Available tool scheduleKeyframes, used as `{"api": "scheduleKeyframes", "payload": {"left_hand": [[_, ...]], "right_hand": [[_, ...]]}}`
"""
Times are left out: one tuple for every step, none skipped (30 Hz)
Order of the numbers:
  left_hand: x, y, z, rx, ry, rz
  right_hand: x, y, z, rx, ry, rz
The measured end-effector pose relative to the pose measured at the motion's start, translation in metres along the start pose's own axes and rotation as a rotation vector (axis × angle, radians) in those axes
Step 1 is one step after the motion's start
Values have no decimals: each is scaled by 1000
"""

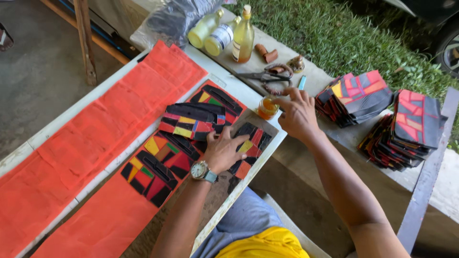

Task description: The person assembles small patterned fabric items by applying adhesive from a small jar and pressing them onto a long orange fabric strip. They repeatedly pick up items, apply adhesive, and place them in a row along the strip.

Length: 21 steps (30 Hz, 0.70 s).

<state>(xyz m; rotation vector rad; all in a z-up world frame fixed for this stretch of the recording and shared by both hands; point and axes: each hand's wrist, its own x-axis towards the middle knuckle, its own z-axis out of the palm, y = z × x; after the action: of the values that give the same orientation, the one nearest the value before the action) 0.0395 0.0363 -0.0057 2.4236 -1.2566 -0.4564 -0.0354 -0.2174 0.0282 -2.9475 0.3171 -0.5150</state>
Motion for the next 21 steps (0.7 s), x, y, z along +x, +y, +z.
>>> {"api": "scheduleKeyframes", "payload": {"left_hand": [[-2, -1, 0, 10, -14, 2], [-3, -2, 0, 21, -29, 5], [-3, -3, 0, 32, -46, 5], [-3, -3, -1, 44, -59, -2], [-3, -2, 0, 55, -74, -7], [-2, -1, 0, 66, -88, -12], [-1, 0, -1, 66, -104, -12], [0, 0, -1, 66, -120, -13], [-1, -1, -2, 64, -133, -16], [0, -1, -3, 57, -140, -25], [0, -2, -4, 53, -155, -28], [1, -2, -4, 48, -169, -30], [1, -3, -4, 48, -162, -26], [2, -4, -4, 48, -155, -21], [2, -4, -3, 43, -145, -22], [2, -4, -2, 49, -135, -18], [2, -4, -1, 56, -127, -13], [0, -4, 0, 62, -119, -8], [1, -3, -1, 63, -128, -21], [2, -2, -2, 63, -138, -33], [2, -1, -2, 63, -153, -45]], "right_hand": [[2, -1, 5, -11, -32, 6], [5, -1, 8, -23, -64, 13], [6, -3, 10, -25, -58, -13], [7, -4, 11, -28, -53, -40], [6, -3, 11, -31, -48, -64], [4, -2, 10, -9, -49, -44], [5, -1, 8, 14, -52, -28], [3, 0, 5, 37, -54, -13], [1, 2, 1, 46, -21, -25], [-2, 3, -3, 56, 12, -38], [-11, 5, -9, 66, 45, -41], [-18, 8, -15, 68, 6, -65], [-28, 11, -23, 71, -36, -88], [-37, 14, -30, 76, -78, -111], [-46, 17, -36, 402, -85, -148], [-57, 21, -44, 729, -90, -180], [-66, 22, -47, 1056, -90, -205], [-73, 20, -45, 1131, -302, -82], [-77, 17, -43, 1193, -508, 40], [-81, 13, -38, 1244, -716, 166], [-85, 7, -31, 1194, -781, 154]]}}
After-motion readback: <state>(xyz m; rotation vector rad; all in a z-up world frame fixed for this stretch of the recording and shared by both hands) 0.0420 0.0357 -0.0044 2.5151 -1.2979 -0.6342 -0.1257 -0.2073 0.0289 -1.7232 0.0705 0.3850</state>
